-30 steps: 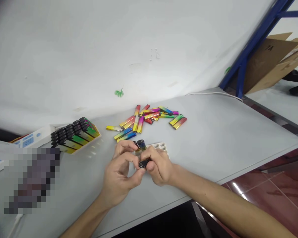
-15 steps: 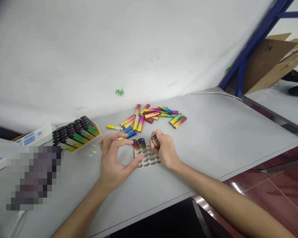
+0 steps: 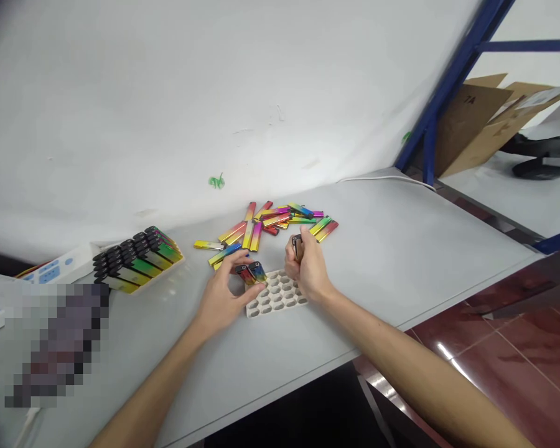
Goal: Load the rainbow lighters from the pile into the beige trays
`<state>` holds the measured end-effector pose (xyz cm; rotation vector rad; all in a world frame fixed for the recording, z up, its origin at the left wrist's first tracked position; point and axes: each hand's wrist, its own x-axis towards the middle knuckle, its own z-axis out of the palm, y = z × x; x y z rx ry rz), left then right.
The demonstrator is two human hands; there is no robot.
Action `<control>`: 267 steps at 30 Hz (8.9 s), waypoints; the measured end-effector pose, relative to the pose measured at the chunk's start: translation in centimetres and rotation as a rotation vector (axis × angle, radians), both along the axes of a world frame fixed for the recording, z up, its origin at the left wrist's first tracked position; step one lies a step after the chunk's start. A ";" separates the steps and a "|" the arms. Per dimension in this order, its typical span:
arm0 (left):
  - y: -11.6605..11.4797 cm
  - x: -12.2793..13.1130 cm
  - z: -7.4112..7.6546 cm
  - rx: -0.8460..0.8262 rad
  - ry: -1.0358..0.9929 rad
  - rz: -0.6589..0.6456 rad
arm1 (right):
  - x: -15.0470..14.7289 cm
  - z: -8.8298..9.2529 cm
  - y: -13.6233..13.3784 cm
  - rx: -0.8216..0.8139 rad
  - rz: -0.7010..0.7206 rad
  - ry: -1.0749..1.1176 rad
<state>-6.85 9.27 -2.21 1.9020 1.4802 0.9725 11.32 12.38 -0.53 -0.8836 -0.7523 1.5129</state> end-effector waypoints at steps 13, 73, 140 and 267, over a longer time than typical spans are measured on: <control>0.6 0.0 -0.8 -0.013 0.061 0.014 | 0.3 -1.0 0.3 0.249 0.016 -0.250; 0.6 -1.9 0.9 -0.038 0.094 -0.107 | 3.1 -0.8 -0.1 0.506 -0.162 -1.063; 0.7 -1.8 1.2 -0.093 0.087 -0.150 | 2.7 -0.8 -0.1 0.380 0.212 -0.467; 0.8 -2.0 0.4 -0.116 0.154 -0.109 | 3.8 -1.9 -0.4 0.600 0.196 -0.991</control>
